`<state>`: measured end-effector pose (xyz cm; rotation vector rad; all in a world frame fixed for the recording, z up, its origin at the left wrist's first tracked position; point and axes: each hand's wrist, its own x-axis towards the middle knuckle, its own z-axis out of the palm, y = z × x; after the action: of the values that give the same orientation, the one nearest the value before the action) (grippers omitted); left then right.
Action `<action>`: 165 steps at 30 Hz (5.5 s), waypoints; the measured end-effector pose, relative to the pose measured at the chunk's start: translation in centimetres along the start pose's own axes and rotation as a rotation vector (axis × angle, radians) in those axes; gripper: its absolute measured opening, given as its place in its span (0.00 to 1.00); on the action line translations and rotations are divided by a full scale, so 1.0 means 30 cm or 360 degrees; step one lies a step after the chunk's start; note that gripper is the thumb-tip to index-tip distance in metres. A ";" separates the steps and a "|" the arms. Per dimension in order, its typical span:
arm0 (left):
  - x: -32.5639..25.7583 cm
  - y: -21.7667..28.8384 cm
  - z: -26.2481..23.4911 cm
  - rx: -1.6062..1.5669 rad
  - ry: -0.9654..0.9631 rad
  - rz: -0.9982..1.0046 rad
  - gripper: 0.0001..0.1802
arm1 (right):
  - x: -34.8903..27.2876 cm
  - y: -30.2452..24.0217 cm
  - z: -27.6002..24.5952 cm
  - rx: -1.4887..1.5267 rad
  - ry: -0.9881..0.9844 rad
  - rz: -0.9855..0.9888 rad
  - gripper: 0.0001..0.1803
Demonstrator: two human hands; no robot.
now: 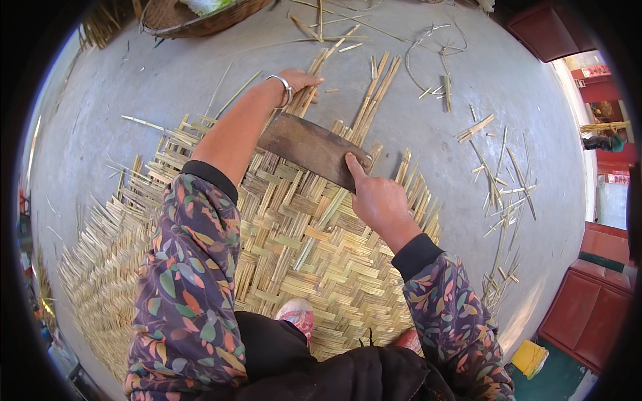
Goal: The person sits on the floor and uses a large knife to trim and adjust the edges of a woven mat made of dried palm leaves. They repeatedly tap and align the mat's edge to ensure a neat finish.
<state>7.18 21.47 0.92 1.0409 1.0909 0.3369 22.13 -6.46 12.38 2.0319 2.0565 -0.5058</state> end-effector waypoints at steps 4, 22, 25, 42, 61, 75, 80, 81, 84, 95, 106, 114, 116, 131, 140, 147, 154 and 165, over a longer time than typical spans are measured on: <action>-0.005 0.031 0.011 -0.0165 -0.0104 -0.0044 0.20 | 0.045 -0.005 -0.003 0.0030 0.0025 0.0039 0.37; -0.118 -0.126 0.213 0.1151 0.0682 0.0640 0.21 | 0.112 -0.037 0.125 0.0200 -0.0148 0.0278 0.37; -0.132 -0.119 0.241 0.1297 0.0633 0.0599 0.22 | 0.111 -0.039 0.140 0.0236 -0.0182 0.0270 0.37; -0.103 -0.092 0.158 0.0039 0.0462 0.0302 0.18 | 0.204 -0.084 0.107 0.0366 -0.0230 0.0195 0.36; -0.131 0.447 0.332 0.0474 0.0278 0.0858 0.33 | 0.221 -0.115 0.106 0.0392 -0.0070 0.0163 0.24; -0.678 -0.426 -0.351 0.1169 0.1826 0.0797 0.35 | -0.391 0.006 0.139 0.0481 -0.0488 -0.0064 0.39; -1.407 -0.992 -0.255 0.1545 0.2165 -0.0494 0.44 | -0.513 0.117 0.196 0.0621 -0.0524 -0.0104 0.39; -1.557 -1.095 -0.202 0.1697 0.2032 -0.0869 0.48 | -0.525 0.133 0.194 0.0648 -0.0534 -0.0125 0.39; -1.927 -1.381 -0.009 0.1253 0.1766 -0.1620 0.49 | -0.536 0.148 0.168 0.0741 -0.0525 -0.0179 0.37; -2.134 -2.049 0.014 0.0672 0.1369 -0.1790 0.64 | -0.573 0.056 0.152 0.0978 -0.0698 -0.0070 0.34; -2.065 -1.668 0.140 0.0513 0.1415 -0.1986 0.61 | -0.413 -0.171 -0.097 0.1522 -0.0553 -0.0329 0.32; -2.033 -1.608 0.136 0.0493 0.1365 -0.2012 0.59 | -0.442 -0.206 -0.331 0.1828 0.0274 -0.0841 0.11; -2.029 -1.592 0.126 0.0497 0.1357 -0.2011 0.59 | -0.459 -0.235 -0.306 0.1879 0.0295 -0.0839 0.11; -2.064 -1.595 0.155 0.0495 0.1296 -0.1933 0.44 | -0.453 -0.470 -0.102 0.1775 -0.0046 -0.0958 0.16; -2.138 -1.311 0.063 0.0750 0.0434 -0.1748 0.35 | -0.372 -0.608 0.021 0.1926 -0.0453 -0.0561 0.17; -2.069 -1.105 -0.284 0.0922 0.1549 -0.0464 0.28 | -0.157 -1.005 -0.076 0.1805 -0.0705 -0.0794 0.23; -1.686 -1.149 -0.491 0.1410 0.1924 0.0171 0.32 | 0.026 -1.342 0.116 0.2037 -0.0849 -0.0895 0.20; -1.622 -1.158 -0.517 0.1366 0.1821 0.0050 0.37 | 0.105 -1.337 0.388 0.1722 -0.0835 -0.0764 0.19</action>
<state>-37.29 -21.35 -1.44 1.6723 2.3742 0.5275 -18.95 -7.69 4.36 1.3879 2.0574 -2.3358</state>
